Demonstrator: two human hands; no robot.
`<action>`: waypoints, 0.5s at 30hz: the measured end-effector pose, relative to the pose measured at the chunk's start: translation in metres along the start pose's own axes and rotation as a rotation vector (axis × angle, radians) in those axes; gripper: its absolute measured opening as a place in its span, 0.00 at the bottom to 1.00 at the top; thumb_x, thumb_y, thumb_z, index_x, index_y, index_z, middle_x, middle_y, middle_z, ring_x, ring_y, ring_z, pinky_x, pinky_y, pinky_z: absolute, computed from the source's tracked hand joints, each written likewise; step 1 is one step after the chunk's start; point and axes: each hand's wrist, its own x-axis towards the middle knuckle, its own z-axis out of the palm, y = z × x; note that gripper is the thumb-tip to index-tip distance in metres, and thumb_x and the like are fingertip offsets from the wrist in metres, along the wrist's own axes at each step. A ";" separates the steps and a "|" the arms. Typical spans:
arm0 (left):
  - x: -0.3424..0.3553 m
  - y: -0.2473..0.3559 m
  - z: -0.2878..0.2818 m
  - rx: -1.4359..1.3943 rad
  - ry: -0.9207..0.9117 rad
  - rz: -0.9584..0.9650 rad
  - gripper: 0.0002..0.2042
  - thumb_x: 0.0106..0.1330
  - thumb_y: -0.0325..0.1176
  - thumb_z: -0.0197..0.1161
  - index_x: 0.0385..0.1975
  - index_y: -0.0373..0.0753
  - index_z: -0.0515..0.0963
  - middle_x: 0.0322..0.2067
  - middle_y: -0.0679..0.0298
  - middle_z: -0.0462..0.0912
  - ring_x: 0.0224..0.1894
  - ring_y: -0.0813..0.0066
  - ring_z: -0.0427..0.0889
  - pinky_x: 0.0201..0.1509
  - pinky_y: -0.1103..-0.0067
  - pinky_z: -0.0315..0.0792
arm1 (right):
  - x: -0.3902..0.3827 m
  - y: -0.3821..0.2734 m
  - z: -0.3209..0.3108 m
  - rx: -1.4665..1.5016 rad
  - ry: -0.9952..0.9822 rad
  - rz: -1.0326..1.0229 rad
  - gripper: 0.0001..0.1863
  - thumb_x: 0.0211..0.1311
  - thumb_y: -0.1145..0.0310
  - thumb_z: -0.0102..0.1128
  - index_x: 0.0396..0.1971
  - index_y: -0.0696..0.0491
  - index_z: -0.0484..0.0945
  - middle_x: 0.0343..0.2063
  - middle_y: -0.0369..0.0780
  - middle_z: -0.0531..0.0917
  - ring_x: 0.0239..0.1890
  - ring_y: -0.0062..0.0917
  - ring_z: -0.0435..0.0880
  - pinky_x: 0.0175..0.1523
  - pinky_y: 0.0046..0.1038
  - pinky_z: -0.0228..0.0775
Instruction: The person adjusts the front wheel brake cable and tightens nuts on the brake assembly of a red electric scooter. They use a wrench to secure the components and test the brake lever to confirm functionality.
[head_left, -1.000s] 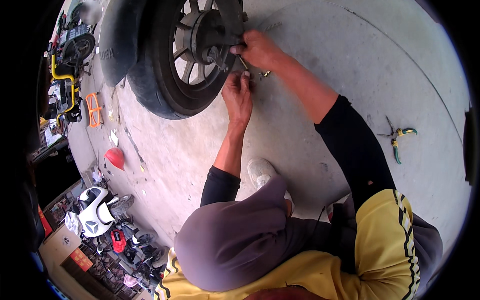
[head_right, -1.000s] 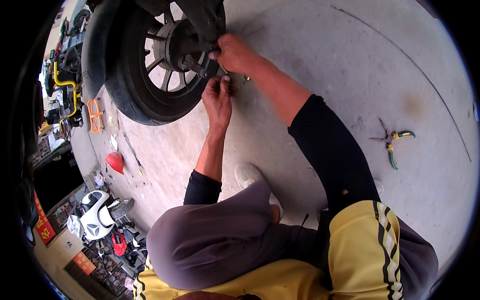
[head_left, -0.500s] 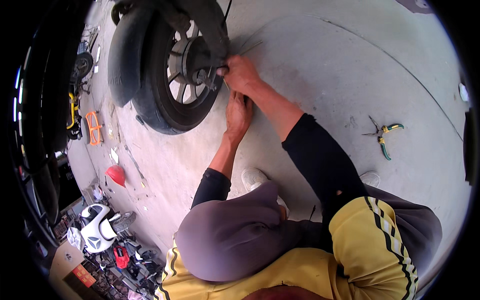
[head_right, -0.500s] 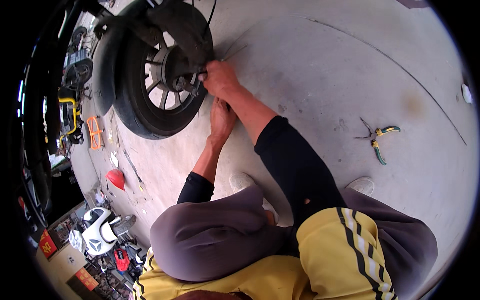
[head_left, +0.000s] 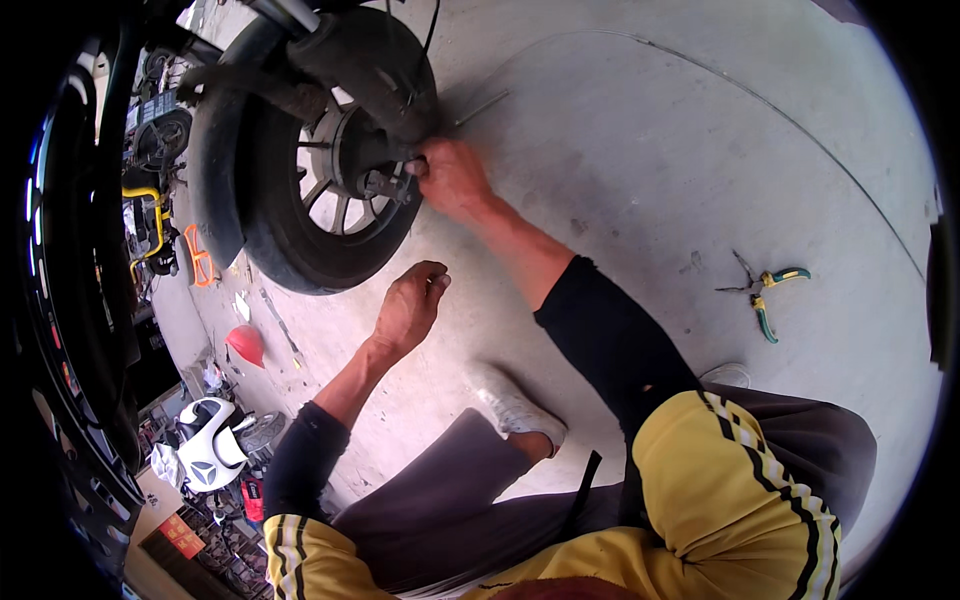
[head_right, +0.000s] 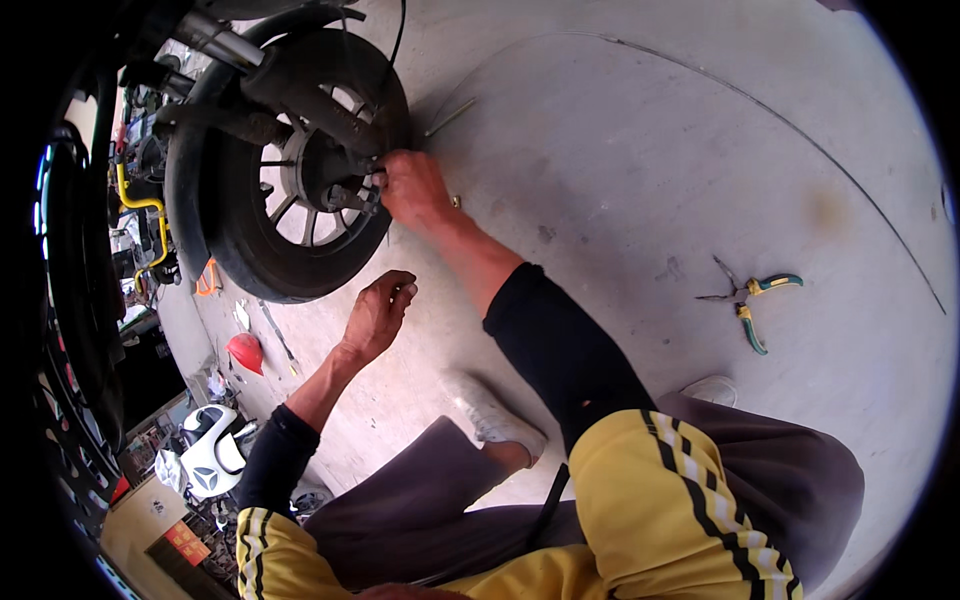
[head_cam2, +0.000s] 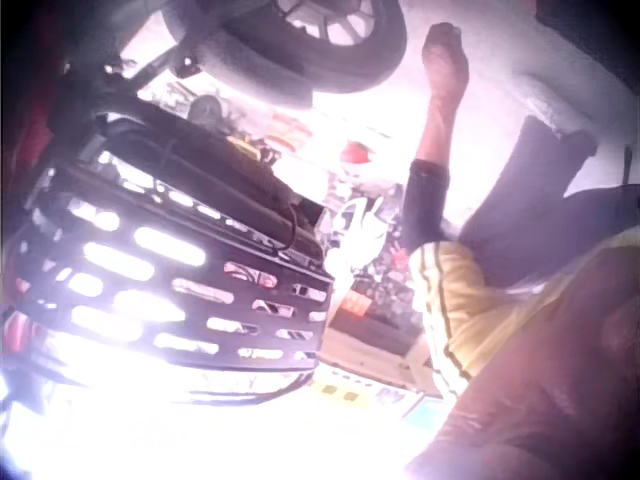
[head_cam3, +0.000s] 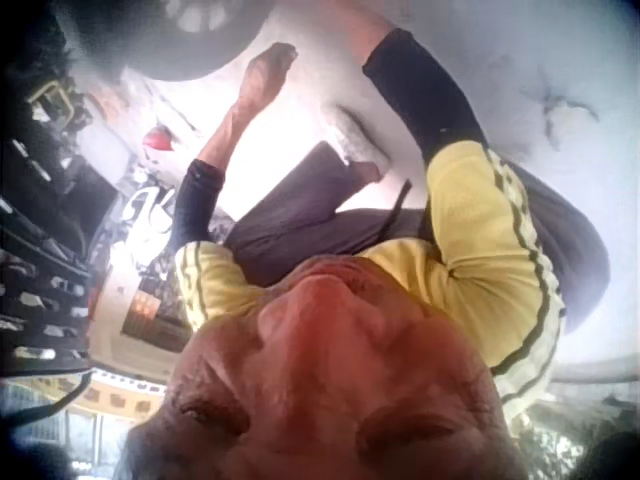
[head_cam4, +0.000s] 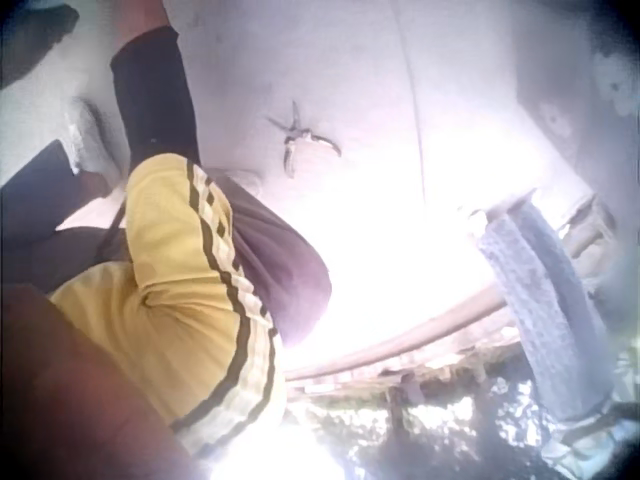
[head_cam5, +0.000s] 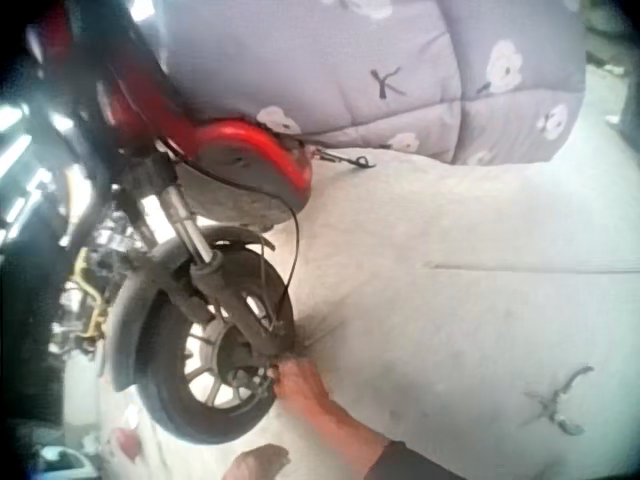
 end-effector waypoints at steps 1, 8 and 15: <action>0.009 -0.009 0.014 -0.032 0.065 0.024 0.12 0.75 0.32 0.59 0.51 0.31 0.77 0.45 0.47 0.84 0.40 0.55 0.85 0.44 0.66 0.78 | -0.002 0.002 0.007 0.088 0.002 0.072 0.07 0.61 0.68 0.67 0.37 0.54 0.86 0.32 0.53 0.85 0.39 0.52 0.85 0.43 0.48 0.75; 0.100 0.008 0.076 -0.074 0.562 0.113 0.20 0.75 0.26 0.53 0.65 0.32 0.67 0.66 0.38 0.64 0.67 0.37 0.64 0.72 0.58 0.60 | 0.015 0.012 -0.014 -0.085 -0.201 -0.023 0.07 0.58 0.71 0.67 0.35 0.54 0.88 0.33 0.52 0.86 0.41 0.49 0.86 0.46 0.45 0.78; 0.147 0.014 0.092 0.020 0.714 0.035 0.19 0.69 0.25 0.59 0.60 0.35 0.72 0.63 0.48 0.70 0.61 0.41 0.69 0.66 0.56 0.64 | 0.050 0.021 -0.038 -0.392 -0.301 -0.242 0.12 0.60 0.61 0.71 0.38 0.54 0.89 0.38 0.49 0.88 0.45 0.47 0.87 0.52 0.44 0.79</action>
